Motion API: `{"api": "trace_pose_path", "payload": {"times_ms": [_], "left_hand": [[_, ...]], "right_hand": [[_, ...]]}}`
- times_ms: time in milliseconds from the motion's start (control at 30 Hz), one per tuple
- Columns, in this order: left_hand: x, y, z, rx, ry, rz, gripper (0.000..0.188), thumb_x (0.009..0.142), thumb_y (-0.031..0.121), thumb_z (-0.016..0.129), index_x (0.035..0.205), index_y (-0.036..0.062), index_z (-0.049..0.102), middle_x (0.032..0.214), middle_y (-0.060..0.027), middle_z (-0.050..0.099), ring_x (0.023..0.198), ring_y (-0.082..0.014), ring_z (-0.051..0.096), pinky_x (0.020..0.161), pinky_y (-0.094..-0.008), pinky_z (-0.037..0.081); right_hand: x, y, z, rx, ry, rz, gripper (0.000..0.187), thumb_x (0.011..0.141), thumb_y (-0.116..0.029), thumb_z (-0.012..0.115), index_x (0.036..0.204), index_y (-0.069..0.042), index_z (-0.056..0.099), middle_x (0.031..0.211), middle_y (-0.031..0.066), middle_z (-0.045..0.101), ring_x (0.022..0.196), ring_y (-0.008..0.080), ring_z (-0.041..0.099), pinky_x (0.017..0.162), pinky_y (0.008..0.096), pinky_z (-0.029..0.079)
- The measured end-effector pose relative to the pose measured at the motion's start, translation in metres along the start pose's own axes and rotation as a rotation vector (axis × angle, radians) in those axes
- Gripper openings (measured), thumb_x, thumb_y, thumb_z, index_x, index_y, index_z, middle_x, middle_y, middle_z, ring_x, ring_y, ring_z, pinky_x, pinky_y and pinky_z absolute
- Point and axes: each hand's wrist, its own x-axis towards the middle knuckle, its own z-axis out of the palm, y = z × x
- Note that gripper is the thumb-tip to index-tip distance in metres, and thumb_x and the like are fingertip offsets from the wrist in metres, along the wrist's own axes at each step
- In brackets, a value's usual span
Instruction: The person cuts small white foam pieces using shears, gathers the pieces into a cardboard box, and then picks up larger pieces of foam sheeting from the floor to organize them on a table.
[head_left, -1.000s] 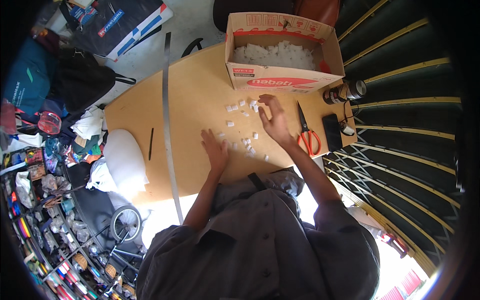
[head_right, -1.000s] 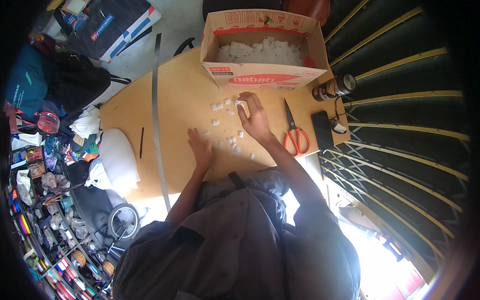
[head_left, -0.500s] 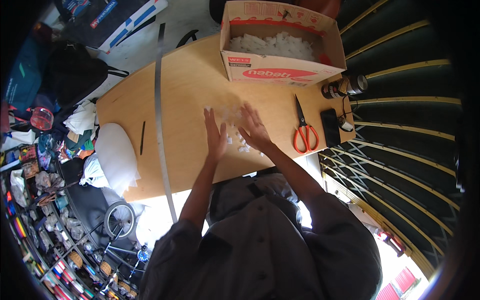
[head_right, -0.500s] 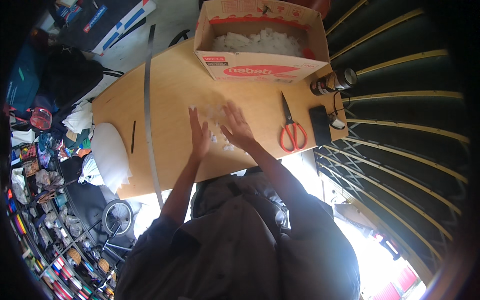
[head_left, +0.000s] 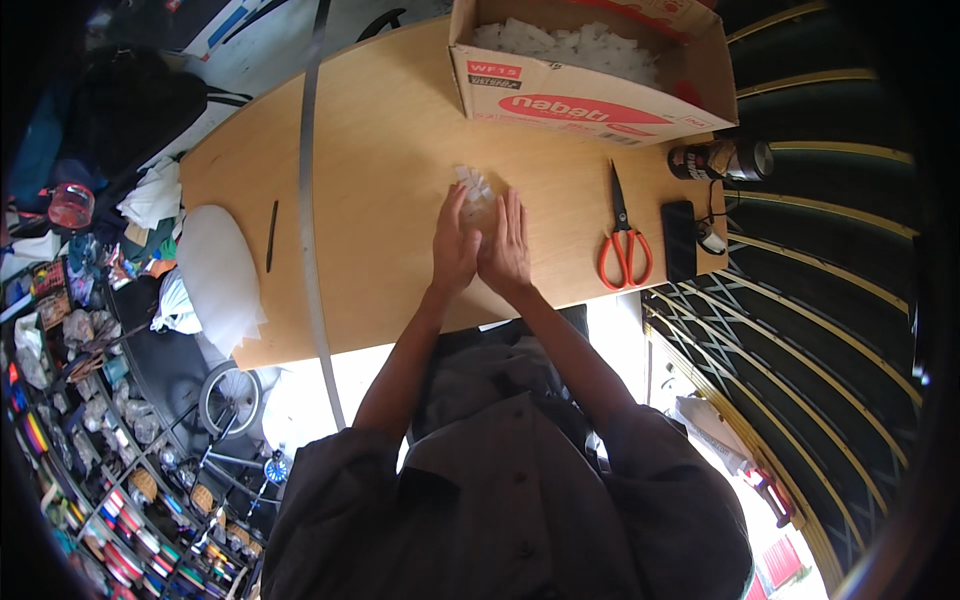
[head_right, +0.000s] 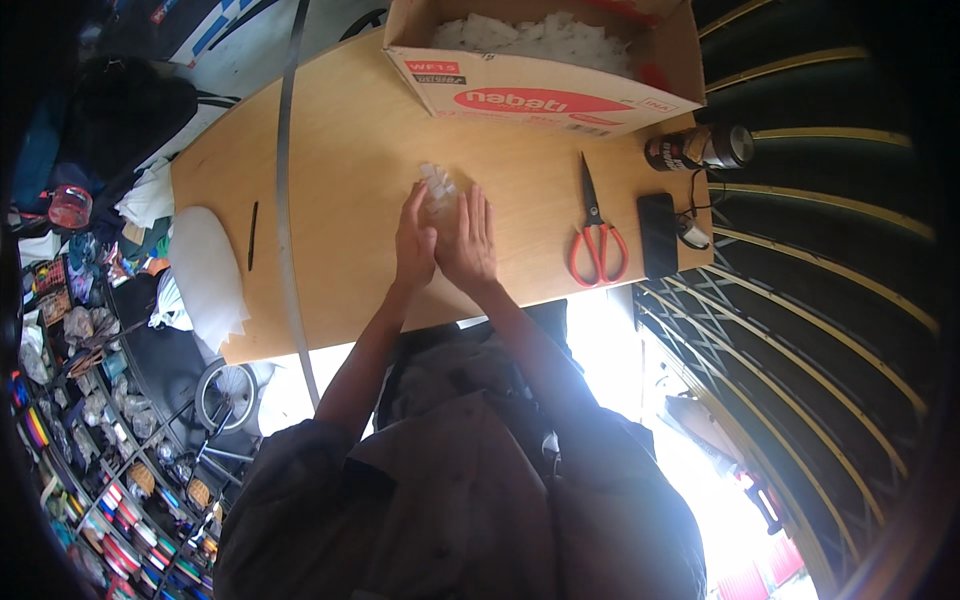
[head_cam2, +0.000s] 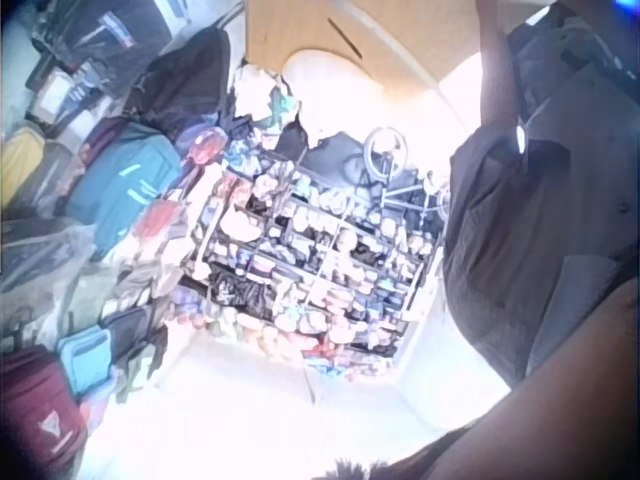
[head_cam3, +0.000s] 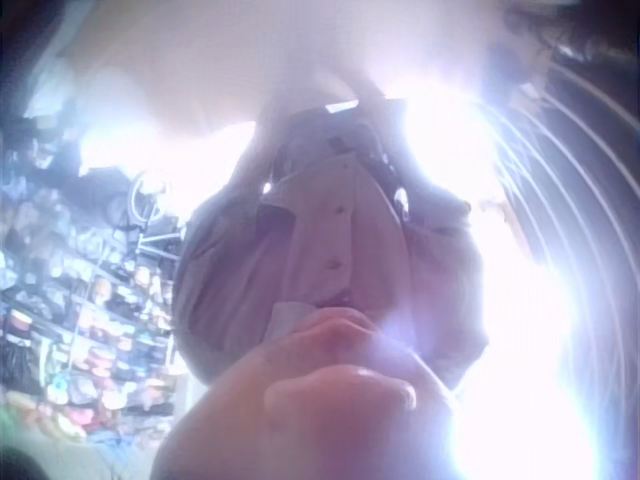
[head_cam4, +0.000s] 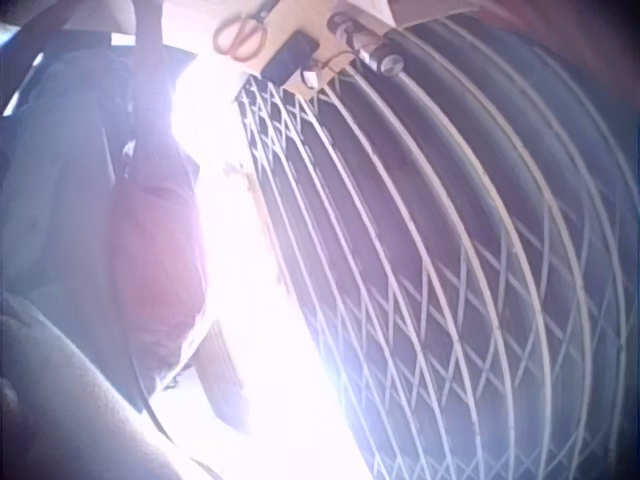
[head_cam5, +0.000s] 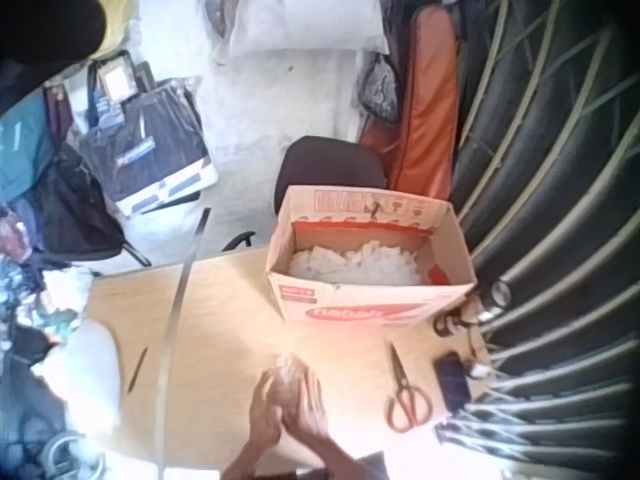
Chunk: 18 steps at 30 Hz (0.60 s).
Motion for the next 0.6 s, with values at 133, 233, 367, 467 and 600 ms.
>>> {"api": "trace_pose_path", "payload": {"times_ms": [133, 233, 367, 467, 600], "left_hand": [[-0.013, -0.007, -0.024, 0.013, 0.110, -0.114, 0.063, 0.095, 0.039, 0.048, 0.142, -0.0004, 0.032, 0.148, -0.0241, 0.028, 0.141, -0.0371, 0.022, 0.114, -0.0456, 0.017], [-0.029, -0.007, -0.028, 0.300, 0.024, -0.081, 0.067, 0.092, 0.035, 0.053, 0.144, 0.0009, 0.028, 0.152, -0.0249, 0.018, 0.144, -0.0372, 0.012, 0.114, -0.0509, 0.009], [-0.064, 0.018, 0.002, 0.428, -0.087, -0.077, 0.088, 0.086, 0.035, 0.062, 0.149, -0.0004, 0.010, 0.153, -0.0299, 0.002, 0.144, -0.0412, -0.001, 0.113, -0.0569, -0.002], [-0.079, 0.028, 0.037, 0.532, -0.137, -0.176, 0.094, 0.085, 0.046, 0.060, 0.148, -0.0010, 0.008, 0.151, -0.0339, 0.004, 0.143, -0.0443, 0.001, 0.111, -0.0614, 0.001], [-0.077, 0.007, 0.051, 0.451, -0.037, -0.169, 0.089, 0.088, 0.048, 0.055, 0.148, -0.0015, 0.011, 0.151, -0.0333, 0.002, 0.142, -0.0451, 0.003, 0.111, -0.0628, 0.002]], "right_hand": [[0.043, -0.007, -0.002, 0.238, -0.065, -0.138, 0.062, 0.085, -0.012, 0.058, 0.138, 0.005, 0.031, 0.144, 0.0281, 0.030, 0.137, 0.0423, 0.026, 0.113, 0.0495, 0.024], [0.068, 0.020, 0.003, 0.321, -0.106, -0.220, 0.055, 0.086, -0.009, 0.054, 0.137, 0.001, 0.035, 0.138, 0.0291, 0.039, 0.133, 0.0427, 0.033, 0.113, 0.0465, 0.026], [0.095, 0.032, -0.011, 0.323, -0.232, -0.264, 0.049, 0.088, -0.007, 0.048, 0.136, -0.005, 0.039, 0.138, 0.0248, 0.042, 0.131, 0.0431, 0.036, 0.113, 0.0451, 0.029], [0.088, 0.032, -0.007, 0.275, -0.370, -0.269, 0.050, 0.088, -0.006, 0.049, 0.137, -0.010, 0.040, 0.143, 0.0207, 0.039, 0.134, 0.0406, 0.033, 0.112, 0.0444, 0.029], [0.054, 0.028, -0.026, 0.339, -0.456, -0.257, 0.053, 0.089, -0.009, 0.050, 0.140, -0.007, 0.037, 0.147, 0.0197, 0.034, 0.137, 0.0390, 0.028, 0.113, 0.0421, 0.027]]}}
